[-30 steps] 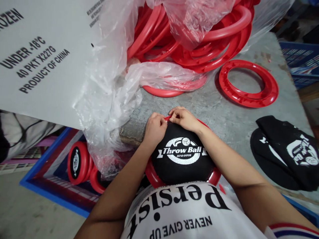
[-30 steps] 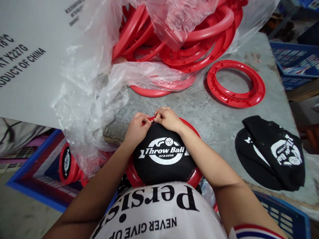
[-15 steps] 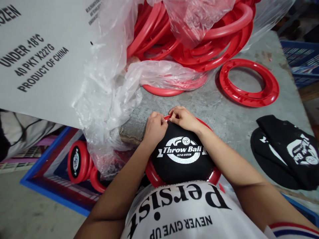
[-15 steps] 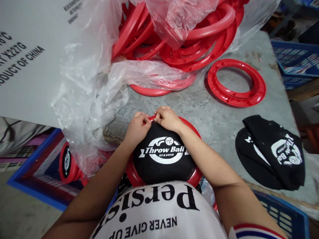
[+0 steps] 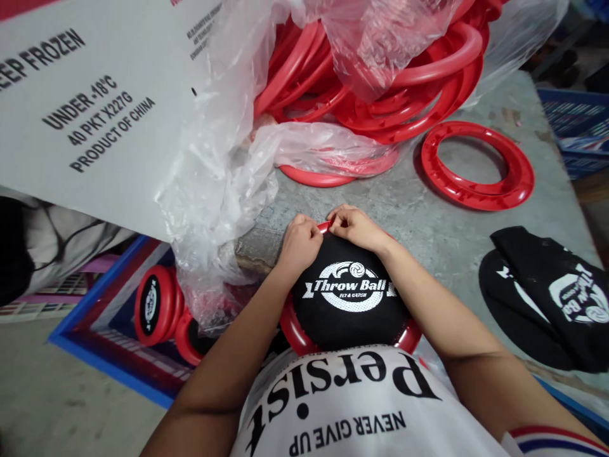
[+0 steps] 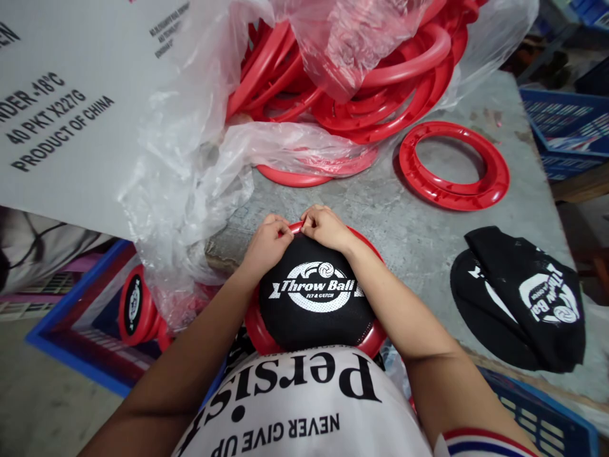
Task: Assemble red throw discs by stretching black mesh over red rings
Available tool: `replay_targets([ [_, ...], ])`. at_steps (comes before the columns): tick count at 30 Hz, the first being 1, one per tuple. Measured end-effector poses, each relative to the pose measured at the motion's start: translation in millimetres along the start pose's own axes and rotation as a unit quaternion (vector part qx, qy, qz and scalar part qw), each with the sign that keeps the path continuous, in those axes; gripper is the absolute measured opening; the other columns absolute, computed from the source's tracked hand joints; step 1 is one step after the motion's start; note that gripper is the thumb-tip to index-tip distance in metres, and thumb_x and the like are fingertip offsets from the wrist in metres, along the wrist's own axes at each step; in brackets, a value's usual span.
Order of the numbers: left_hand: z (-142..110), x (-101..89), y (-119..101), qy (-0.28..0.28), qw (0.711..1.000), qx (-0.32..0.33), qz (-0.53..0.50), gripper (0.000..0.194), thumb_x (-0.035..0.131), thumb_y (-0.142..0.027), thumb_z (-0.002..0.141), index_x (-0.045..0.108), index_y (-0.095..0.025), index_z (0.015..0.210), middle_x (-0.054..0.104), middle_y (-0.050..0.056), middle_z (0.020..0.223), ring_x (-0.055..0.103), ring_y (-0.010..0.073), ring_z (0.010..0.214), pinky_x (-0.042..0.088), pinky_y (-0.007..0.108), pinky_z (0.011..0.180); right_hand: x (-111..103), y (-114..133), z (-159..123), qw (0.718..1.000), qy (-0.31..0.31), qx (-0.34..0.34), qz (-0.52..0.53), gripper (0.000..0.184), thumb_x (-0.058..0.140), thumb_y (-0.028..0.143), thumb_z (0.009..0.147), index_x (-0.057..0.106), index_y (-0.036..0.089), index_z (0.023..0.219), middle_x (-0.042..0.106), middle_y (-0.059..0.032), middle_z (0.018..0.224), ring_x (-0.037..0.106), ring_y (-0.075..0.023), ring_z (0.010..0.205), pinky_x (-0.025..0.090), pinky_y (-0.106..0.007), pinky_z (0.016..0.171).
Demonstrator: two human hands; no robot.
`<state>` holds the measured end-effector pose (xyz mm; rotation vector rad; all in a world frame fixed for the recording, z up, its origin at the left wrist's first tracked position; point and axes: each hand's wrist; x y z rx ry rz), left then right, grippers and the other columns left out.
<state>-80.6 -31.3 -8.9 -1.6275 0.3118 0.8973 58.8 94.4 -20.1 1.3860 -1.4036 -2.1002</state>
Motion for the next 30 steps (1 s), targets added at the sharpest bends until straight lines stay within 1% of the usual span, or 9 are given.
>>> replay_targets([
  [4,3,2.4,-2,-0.003,1.000,-0.012,0.029,0.020,0.054,-0.007,0.081,0.055,-0.020,0.066,0.061,0.006,0.094,0.062,0.0198,0.094,0.049,0.035,0.095,2,-1,0,1.000,-0.012,-0.003,-0.010,0.017,0.065,0.011,0.075,0.059,0.020,0.062,0.071,-0.0037,0.096,0.065,-0.0205,0.096,0.042,-0.038,0.101],
  [8,1,3.7,-1,-0.029,0.999,-0.009,0.021,0.020,0.053,-0.007,0.083,0.054,-0.020,0.068,0.061,0.005,0.092,0.061,0.0190,0.094,0.048,0.033,0.094,4,0,-1,1.000,-0.017,-0.008,-0.012,0.018,0.066,0.013,0.078,0.060,0.020,0.063,0.072,-0.0050,0.098,0.065,-0.0215,0.096,0.042,-0.040,0.099],
  [12,-2,3.3,1,-0.047,0.999,-0.008,0.017,0.020,0.055,-0.007,0.082,0.054,-0.020,0.067,0.061,0.005,0.092,0.061,0.0186,0.094,0.048,0.032,0.094,4,3,-2,0.999,-0.012,0.000,-0.052,0.020,0.068,0.014,0.080,0.059,0.019,0.063,0.072,-0.0050,0.100,0.064,-0.0218,0.099,0.040,-0.040,0.102],
  [18,0,4.1,1,-0.036,0.999,-0.005,0.023,0.018,0.056,-0.008,0.080,0.057,-0.020,0.067,0.060,0.005,0.088,0.061,0.0195,0.089,0.049,0.034,0.091,6,6,-2,0.997,-0.016,0.015,-0.077,0.022,0.067,0.011,0.081,0.058,0.019,0.063,0.071,-0.0062,0.098,0.064,-0.0220,0.097,0.041,-0.039,0.100],
  [21,2,3.5,1,-0.029,0.999,-0.006,0.021,0.016,0.057,-0.010,0.081,0.061,-0.020,0.069,0.061,0.006,0.089,0.062,0.0211,0.091,0.049,0.036,0.094,7,6,-2,0.995,-0.025,0.025,-0.091,0.017,0.065,0.010,0.081,0.061,0.019,0.068,0.070,-0.0065,0.098,0.061,-0.0225,0.095,0.043,-0.040,0.098],
  [23,2,-0.7,1,-0.021,1.000,-0.005,0.008,0.013,0.057,-0.014,0.083,0.066,-0.019,0.075,0.063,0.007,0.093,0.063,0.0214,0.095,0.050,0.036,0.096,6,6,-2,0.994,-0.035,0.034,-0.098,0.010,0.065,0.010,0.081,0.065,0.019,0.078,0.069,-0.0066,0.097,0.060,-0.0232,0.094,0.045,-0.040,0.096],
  [26,-2,-14.2,5,-0.027,0.999,-0.008,-0.022,0.018,0.053,-0.016,0.087,0.071,-0.016,0.091,0.066,0.009,0.103,0.065,0.0207,0.101,0.050,0.034,0.098,0,7,-2,0.994,-0.039,0.044,-0.093,0.014,0.063,0.009,0.082,0.067,0.017,0.092,0.069,-0.0073,0.101,0.061,-0.0232,0.096,0.047,-0.038,0.093],
  [28,-9,-24.9,8,-0.042,0.999,-0.010,-0.017,0.025,0.048,-0.012,0.086,0.071,-0.015,0.095,0.068,0.010,0.107,0.065,0.0212,0.106,0.050,0.035,0.101,-7,12,-2,0.995,-0.029,0.035,-0.087,0.016,0.061,0.008,0.083,0.068,0.017,0.094,0.069,-0.0073,0.105,0.062,-0.0226,0.098,0.048,-0.037,0.093],
  [30,-19,-32.6,11,-0.037,0.999,-0.003,0.016,0.029,0.045,-0.009,0.085,0.071,-0.016,0.094,0.070,0.010,0.106,0.065,0.0229,0.107,0.048,0.038,0.103,-16,19,-1,0.995,-0.008,0.003,-0.095,0.016,0.061,0.009,0.083,0.070,0.018,0.094,0.070,-0.0068,0.106,0.061,-0.0233,0.102,0.046,-0.038,0.097],
])
Point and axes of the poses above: each hand's wrist, its own z-axis towards the middle knuckle, its own x-axis out of the palm, y = z × x
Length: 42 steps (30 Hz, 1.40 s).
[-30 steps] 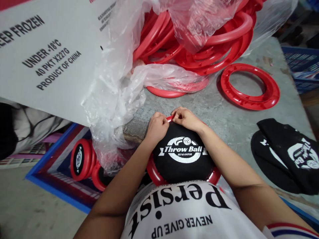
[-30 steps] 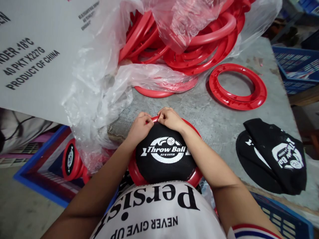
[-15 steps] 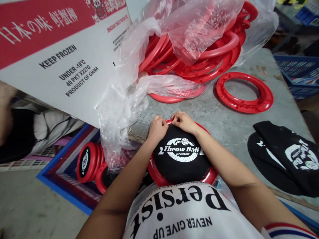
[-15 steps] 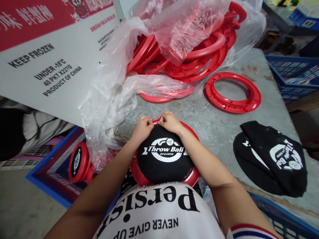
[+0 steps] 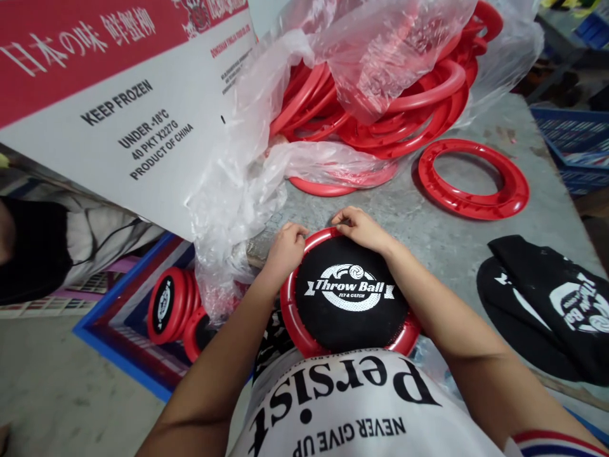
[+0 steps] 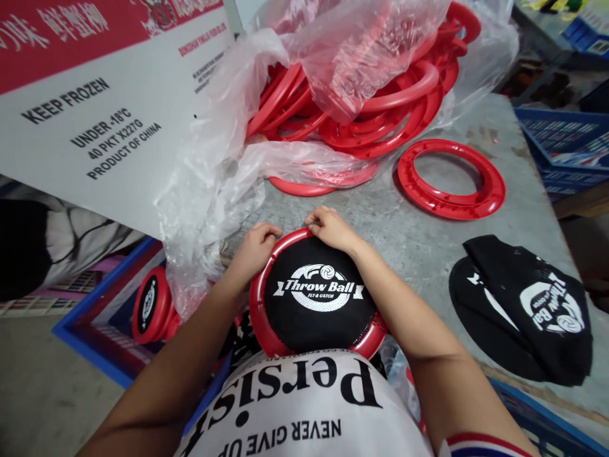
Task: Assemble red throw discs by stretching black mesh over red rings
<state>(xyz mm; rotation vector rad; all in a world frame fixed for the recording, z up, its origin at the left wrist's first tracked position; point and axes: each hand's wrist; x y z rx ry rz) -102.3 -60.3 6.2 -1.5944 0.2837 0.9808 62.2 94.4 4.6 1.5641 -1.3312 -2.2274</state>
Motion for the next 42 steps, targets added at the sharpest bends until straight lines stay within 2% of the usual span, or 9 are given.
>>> replay_targets([
  [4,-14,-0.1,1,0.036,0.997,0.030,0.059,0.029,0.044,-0.010,0.087,0.072,-0.017,0.094,0.070,0.011,0.107,0.063,0.0258,0.109,0.047,0.041,0.104,-10,20,7,0.993,0.072,-0.076,-0.061,0.015,0.065,0.011,0.084,0.073,0.020,0.092,0.070,-0.0072,0.109,0.059,-0.0266,0.110,0.041,-0.041,0.104],
  [8,-17,12.3,-3,0.013,0.996,0.031,0.080,0.021,0.052,-0.016,0.090,0.073,-0.017,0.094,0.067,0.013,0.109,0.061,0.0281,0.112,0.045,0.044,0.107,-1,32,20,0.974,0.175,-0.080,-0.115,0.010,0.068,0.009,0.083,0.072,0.017,0.080,0.069,-0.0112,0.116,0.058,-0.0293,0.116,0.039,-0.042,0.105],
  [10,-15,17.4,-4,0.003,0.996,0.038,0.080,0.014,0.059,-0.020,0.089,0.072,-0.018,0.090,0.066,0.012,0.109,0.060,0.0285,0.111,0.045,0.044,0.107,7,29,25,0.971,0.201,-0.076,-0.101,0.012,0.070,0.009,0.082,0.070,0.016,0.072,0.069,-0.0118,0.114,0.058,-0.0289,0.119,0.036,-0.042,0.108],
  [13,-12,21.7,-5,-0.007,0.997,0.034,0.066,0.008,0.064,-0.017,0.085,0.070,-0.019,0.081,0.066,0.010,0.103,0.060,0.0273,0.108,0.045,0.043,0.105,15,18,28,0.977,0.193,-0.081,-0.034,0.011,0.071,0.012,0.083,0.070,0.016,0.072,0.069,-0.0100,0.110,0.059,-0.0258,0.117,0.035,-0.042,0.110],
  [18,-9,24.4,-2,-0.024,1.000,-0.011,0.003,0.009,0.066,-0.015,0.081,0.069,-0.020,0.075,0.067,0.007,0.104,0.060,0.0237,0.105,0.046,0.041,0.103,20,0,26,0.978,0.170,-0.110,0.045,0.007,0.069,0.017,0.084,0.072,0.018,0.079,0.070,-0.0069,0.103,0.061,-0.0228,0.113,0.039,-0.038,0.106],
  [23,-8,25.8,1,-0.022,0.999,-0.029,-0.029,0.009,0.065,-0.014,0.081,0.069,-0.020,0.075,0.066,0.007,0.105,0.060,0.0242,0.108,0.045,0.041,0.105,20,0,23,0.979,0.176,-0.098,0.036,0.006,0.070,0.017,0.081,0.073,0.020,0.077,0.069,-0.0064,0.113,0.059,-0.0232,0.116,0.038,-0.038,0.107],
  [31,-9,25.7,1,-0.038,0.998,-0.024,-0.045,0.012,0.060,-0.014,0.084,0.063,-0.021,0.074,0.065,0.006,0.101,0.060,0.0234,0.106,0.045,0.040,0.103,24,1,21,0.983,0.155,-0.082,0.060,0.009,0.069,0.014,0.080,0.068,0.019,0.073,0.070,-0.0042,0.105,0.062,-0.0217,0.107,0.039,-0.038,0.104],
  [42,-10,26.6,1,-0.044,0.998,-0.022,-0.047,0.013,0.058,-0.013,0.083,0.061,-0.020,0.073,0.066,0.006,0.100,0.061,0.0228,0.103,0.046,0.039,0.101,26,0,21,0.986,0.134,-0.077,0.069,0.012,0.071,0.011,0.078,0.067,0.019,0.070,0.071,-0.0035,0.099,0.063,-0.0219,0.106,0.039,-0.037,0.101],
])
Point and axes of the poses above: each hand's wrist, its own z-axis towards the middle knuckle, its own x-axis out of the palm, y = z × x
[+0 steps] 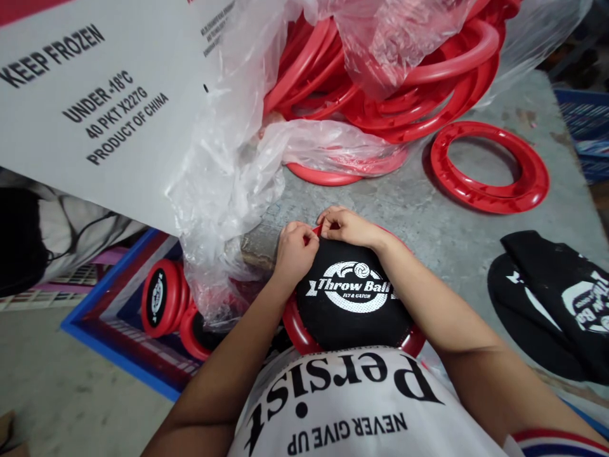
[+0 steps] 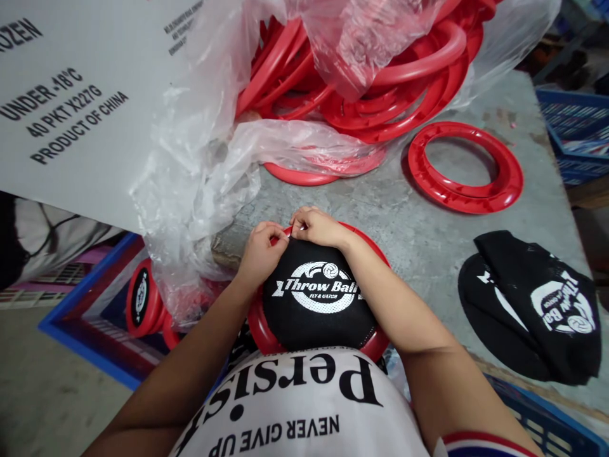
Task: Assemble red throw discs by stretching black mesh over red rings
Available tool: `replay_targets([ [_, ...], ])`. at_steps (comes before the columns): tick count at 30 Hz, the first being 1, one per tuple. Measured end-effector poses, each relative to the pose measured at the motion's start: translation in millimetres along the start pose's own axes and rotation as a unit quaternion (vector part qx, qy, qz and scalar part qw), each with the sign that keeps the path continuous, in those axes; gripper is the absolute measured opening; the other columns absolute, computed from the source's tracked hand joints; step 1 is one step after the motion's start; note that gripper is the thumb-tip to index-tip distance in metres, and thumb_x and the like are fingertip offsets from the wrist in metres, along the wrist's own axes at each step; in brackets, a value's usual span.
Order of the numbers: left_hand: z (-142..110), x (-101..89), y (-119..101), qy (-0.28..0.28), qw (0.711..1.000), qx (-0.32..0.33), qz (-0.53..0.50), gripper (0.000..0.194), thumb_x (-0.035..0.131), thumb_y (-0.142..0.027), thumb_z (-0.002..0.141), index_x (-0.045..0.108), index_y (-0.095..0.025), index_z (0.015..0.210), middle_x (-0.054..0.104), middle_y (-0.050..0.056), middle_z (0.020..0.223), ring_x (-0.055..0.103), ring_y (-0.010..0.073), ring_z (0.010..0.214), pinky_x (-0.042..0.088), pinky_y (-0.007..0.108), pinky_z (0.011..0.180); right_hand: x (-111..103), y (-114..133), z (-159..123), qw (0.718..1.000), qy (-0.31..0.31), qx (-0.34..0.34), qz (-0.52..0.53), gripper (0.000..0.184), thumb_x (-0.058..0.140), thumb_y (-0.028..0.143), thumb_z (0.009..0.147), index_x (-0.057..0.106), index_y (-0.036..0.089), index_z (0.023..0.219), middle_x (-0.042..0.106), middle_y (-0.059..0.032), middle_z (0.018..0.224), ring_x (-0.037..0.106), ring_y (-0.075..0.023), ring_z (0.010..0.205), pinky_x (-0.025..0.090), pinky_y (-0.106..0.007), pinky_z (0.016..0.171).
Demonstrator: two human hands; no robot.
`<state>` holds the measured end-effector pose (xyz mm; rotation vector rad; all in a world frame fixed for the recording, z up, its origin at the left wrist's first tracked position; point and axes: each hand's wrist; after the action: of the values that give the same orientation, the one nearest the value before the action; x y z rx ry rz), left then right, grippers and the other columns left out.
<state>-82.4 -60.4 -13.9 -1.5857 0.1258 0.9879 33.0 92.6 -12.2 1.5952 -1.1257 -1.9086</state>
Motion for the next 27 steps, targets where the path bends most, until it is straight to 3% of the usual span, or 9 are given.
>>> replay_targets([
  [15,3,0.4,1,0.017,0.998,-0.004,0.053,0.016,0.054,-0.014,0.084,0.063,-0.020,0.073,0.066,0.007,0.095,0.060,0.0238,0.100,0.046,0.041,0.100,2,4,1,1.000,-0.015,0.021,-0.006,0.015,0.071,0.008,0.077,0.068,0.019,0.068,0.072,-0.0023,0.097,0.064,-0.0203,0.103,0.041,-0.034,0.103],
  [19,3,-4.0,7,0.024,0.999,0.000,-0.029,0.017,0.051,-0.015,0.087,0.068,-0.018,0.083,0.066,0.007,0.100,0.061,0.0222,0.102,0.047,0.039,0.101,5,-1,1,0.998,-0.057,0.034,-0.021,0.010,0.070,0.009,0.078,0.069,0.019,0.075,0.071,-0.0036,0.098,0.065,-0.0199,0.098,0.044,-0.034,0.099],
  [22,-2,-11.6,16,0.002,0.991,-0.048,-0.121,0.023,0.049,-0.014,0.087,0.069,-0.018,0.097,0.067,0.006,0.106,0.063,0.0190,0.102,0.050,0.036,0.099,3,-6,0,0.996,-0.073,0.047,-0.011,0.008,0.071,0.012,0.078,0.069,0.019,0.082,0.071,-0.0034,0.097,0.065,-0.0196,0.095,0.047,-0.033,0.094],
  [24,-8,-17.6,21,-0.021,0.988,-0.070,-0.135,0.024,0.048,-0.015,0.087,0.068,-0.018,0.100,0.067,0.005,0.107,0.064,0.0183,0.102,0.051,0.035,0.099,-1,-9,0,0.996,-0.062,0.056,0.016,0.006,0.070,0.014,0.079,0.069,0.018,0.083,0.071,-0.0030,0.097,0.065,-0.0185,0.091,0.049,-0.031,0.089],
  [27,-20,-25.3,24,-0.031,0.993,-0.047,-0.103,0.024,0.047,-0.015,0.086,0.069,-0.019,0.097,0.067,0.005,0.105,0.064,0.0189,0.103,0.051,0.035,0.099,-14,-12,2,0.994,-0.060,0.095,-0.012,0.008,0.070,0.013,0.079,0.069,0.018,0.085,0.071,-0.0019,0.092,0.066,-0.0174,0.084,0.051,-0.029,0.082],
])
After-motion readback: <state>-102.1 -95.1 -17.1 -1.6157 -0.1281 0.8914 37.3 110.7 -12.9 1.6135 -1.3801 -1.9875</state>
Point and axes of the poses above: each hand's wrist, its own z-axis towards the middle knuckle, its own x-axis out of the palm, y = z × x
